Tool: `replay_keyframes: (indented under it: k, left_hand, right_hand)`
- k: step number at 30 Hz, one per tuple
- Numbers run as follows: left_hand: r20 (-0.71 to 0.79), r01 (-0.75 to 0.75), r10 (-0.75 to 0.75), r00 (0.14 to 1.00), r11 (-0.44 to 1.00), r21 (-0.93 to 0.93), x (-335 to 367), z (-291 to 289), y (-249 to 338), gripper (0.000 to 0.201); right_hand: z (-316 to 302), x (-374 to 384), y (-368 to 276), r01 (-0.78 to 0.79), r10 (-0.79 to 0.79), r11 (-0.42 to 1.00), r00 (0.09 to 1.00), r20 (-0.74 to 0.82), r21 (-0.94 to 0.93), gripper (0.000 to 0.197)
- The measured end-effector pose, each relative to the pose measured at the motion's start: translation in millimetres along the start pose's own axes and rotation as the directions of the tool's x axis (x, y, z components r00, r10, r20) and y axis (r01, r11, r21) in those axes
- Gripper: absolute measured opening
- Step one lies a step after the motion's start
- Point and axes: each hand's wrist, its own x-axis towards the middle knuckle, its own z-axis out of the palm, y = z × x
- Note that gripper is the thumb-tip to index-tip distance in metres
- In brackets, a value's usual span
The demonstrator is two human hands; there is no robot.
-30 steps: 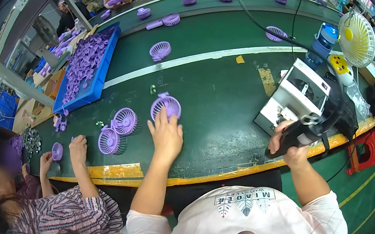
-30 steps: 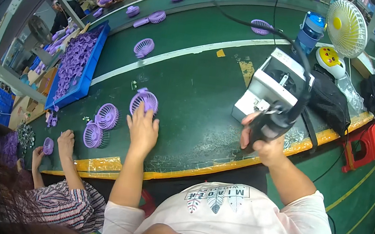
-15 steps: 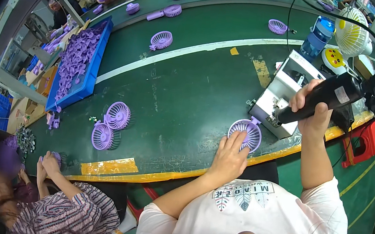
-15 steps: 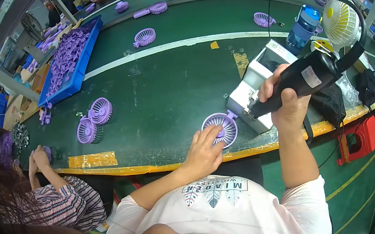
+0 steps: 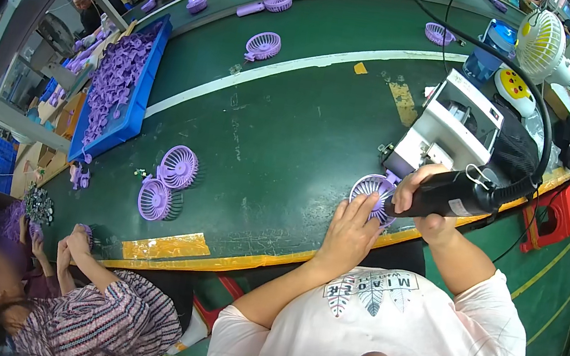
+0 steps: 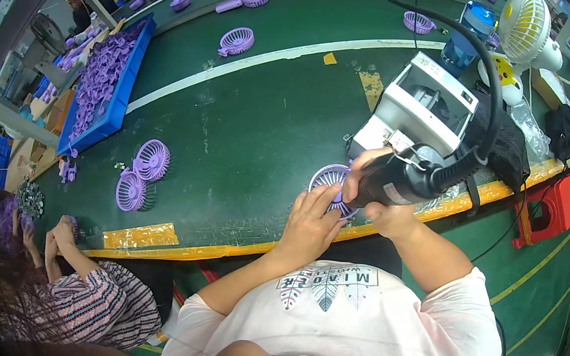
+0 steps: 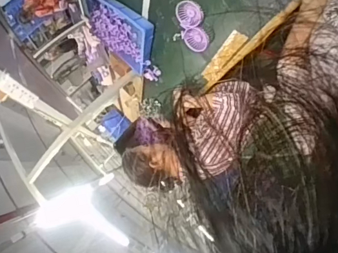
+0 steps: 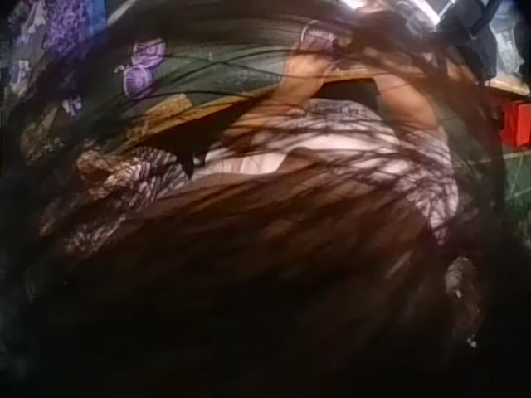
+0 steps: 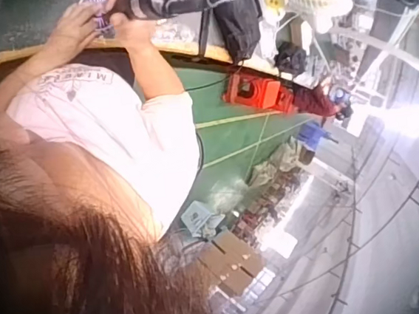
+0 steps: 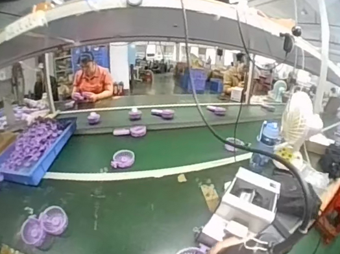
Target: The person assembles handheld fan parts by fitting components into the fan casings, fastening screws with an electric screwdriver, and pushing the assembled units onto the conveyor belt.
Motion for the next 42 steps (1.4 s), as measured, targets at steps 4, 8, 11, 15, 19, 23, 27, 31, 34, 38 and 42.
replay_keyframes:
  k: [4, 8, 11, 15, 19, 23, 27, 31, 34, 38, 42]
  left_hand:
    - [0.012, 0.001, -0.001, 1.000, 1.000, -0.032, -1.4, -0.3, 0.0, 0.015]
    - [0.023, 0.006, -0.005, 1.000, 0.998, -0.054, -4.2, 3.0, -1.1, 0.014]
    - [0.018, 0.005, -0.004, 1.000, 0.999, -0.052, -3.5, 3.4, -1.8, 0.014]
    - [0.017, -0.001, 0.001, 1.000, 0.999, -0.048, -3.0, 1.3, -1.5, 0.015]
    - [-0.006, -0.015, 0.015, 1.000, 1.000, -0.007, -1.6, -3.1, 0.4, 0.014]
    - [-0.027, 0.010, -0.010, 1.000, 1.000, -0.007, -4.8, -5.4, 1.9, 0.016]
    - [-0.032, -0.036, 0.035, 0.999, 0.999, -0.013, -8.0, -4.5, 1.1, 0.021]
    - [-0.041, -0.107, 0.107, 0.993, 0.994, -0.007, -9.3, -4.7, 0.0, 0.024]
    - [-0.029, -0.153, 0.152, 0.988, 0.988, -0.021, -7.3, -6.4, 2.0, 0.024]
    - [-0.004, -0.163, 0.163, 0.987, 0.986, -0.046, -5.9, -9.1, 2.9, 0.022]
    - [-0.051, -0.169, 0.166, 0.985, 0.984, -0.051, -6.2, -5.8, -0.6, 0.019]
  right_hand:
    - [1.5, 0.0, 3.6, -0.137, 0.138, 0.989, 0.990, -0.014, 0.050, 0.059]
    - [1.4, -2.2, 3.9, -0.174, 0.173, 0.984, 0.985, 0.018, 0.046, 0.056]
    - [-0.5, -3.8, 6.2, -0.148, 0.146, 0.987, 0.989, 0.041, 0.066, 0.057]
    - [-2.6, -1.2, -1.4, -0.184, 0.184, 0.981, 0.983, 0.013, 0.055, 0.064]
    - [-19.4, 19.3, -27.1, 0.061, -0.067, 0.994, 0.996, -0.064, -0.096, 0.066]
    - [-25.1, 37.2, -55.0, 0.222, -0.259, 0.949, 0.953, -0.155, -0.224, 0.065]
    - [-23.2, 37.8, -52.8, 0.125, -0.187, 0.954, 0.959, -0.214, -0.273, 0.064]
    - [-17.9, 39.4, -49.8, 0.105, -0.157, 0.969, 0.961, -0.228, -0.225, 0.064]
    - [-15.6, 31.1, -32.6, 0.060, -0.070, 0.997, 0.978, -0.197, -0.055, 0.066]
    - [1.5, 22.7, -14.3, -0.016, 0.008, 0.998, 0.993, -0.118, -0.062, 0.067]
    - [9.3, 22.2, 2.2, -0.093, 0.091, 0.993, 0.995, -0.026, -0.071, 0.064]
